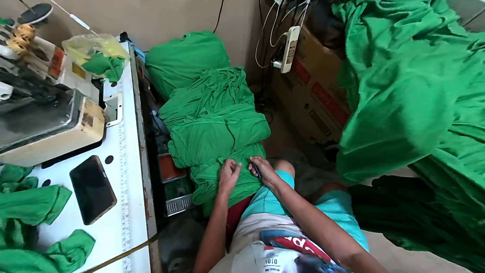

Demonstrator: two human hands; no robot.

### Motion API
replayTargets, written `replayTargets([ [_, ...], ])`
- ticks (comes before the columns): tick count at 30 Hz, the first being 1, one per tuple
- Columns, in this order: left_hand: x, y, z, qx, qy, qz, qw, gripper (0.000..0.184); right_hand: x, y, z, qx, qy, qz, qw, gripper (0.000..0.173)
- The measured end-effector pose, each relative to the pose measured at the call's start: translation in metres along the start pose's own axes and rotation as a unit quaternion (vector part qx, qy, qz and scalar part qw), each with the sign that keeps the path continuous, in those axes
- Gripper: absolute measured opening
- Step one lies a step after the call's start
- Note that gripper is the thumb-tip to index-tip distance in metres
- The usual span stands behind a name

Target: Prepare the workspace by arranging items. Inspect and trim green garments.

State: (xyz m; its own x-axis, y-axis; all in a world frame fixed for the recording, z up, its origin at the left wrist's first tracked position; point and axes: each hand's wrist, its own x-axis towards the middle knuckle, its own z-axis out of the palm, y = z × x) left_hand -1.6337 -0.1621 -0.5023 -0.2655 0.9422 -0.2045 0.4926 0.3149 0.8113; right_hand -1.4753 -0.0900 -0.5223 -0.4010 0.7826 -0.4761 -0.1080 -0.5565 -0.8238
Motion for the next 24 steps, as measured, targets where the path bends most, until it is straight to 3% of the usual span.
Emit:
replayTargets([
  [2, 0.001, 0.002, -0.001, 0.082, -0.052, 0.024, 0.995, 0.044, -0.001, -0.001, 0.000, -0.015, -0.005, 0.002, 1.000, 0.021],
  [4, 0.004, 0.002, -0.002, 0.143, -0.084, 0.038, 0.985, 0.030, -0.005, -0.003, 0.001, -0.067, -0.014, 0.010, 0.998, 0.020],
  [6, 0.006, 0.003, -0.005, 0.167, -0.094, 0.042, 0.981, 0.028, -0.008, -0.006, 0.002, -0.148, -0.030, 0.017, 0.988, 0.020],
  [9, 0.007, 0.002, -0.008, 0.171, -0.090, 0.043, 0.980, 0.029, -0.012, -0.010, 0.004, -0.245, -0.047, 0.016, 0.968, 0.023],
  [20, 0.003, 0.001, 0.001, 0.182, -0.051, 0.055, 0.981, 0.030, -0.013, -0.009, 0.008, -0.397, -0.087, -0.018, 0.913, 0.024],
  [24, 0.004, -0.001, -0.003, 0.102, -0.019, 0.009, 0.995, 0.030, -0.012, -0.006, 0.007, -0.416, -0.078, -0.027, 0.906, 0.025],
])
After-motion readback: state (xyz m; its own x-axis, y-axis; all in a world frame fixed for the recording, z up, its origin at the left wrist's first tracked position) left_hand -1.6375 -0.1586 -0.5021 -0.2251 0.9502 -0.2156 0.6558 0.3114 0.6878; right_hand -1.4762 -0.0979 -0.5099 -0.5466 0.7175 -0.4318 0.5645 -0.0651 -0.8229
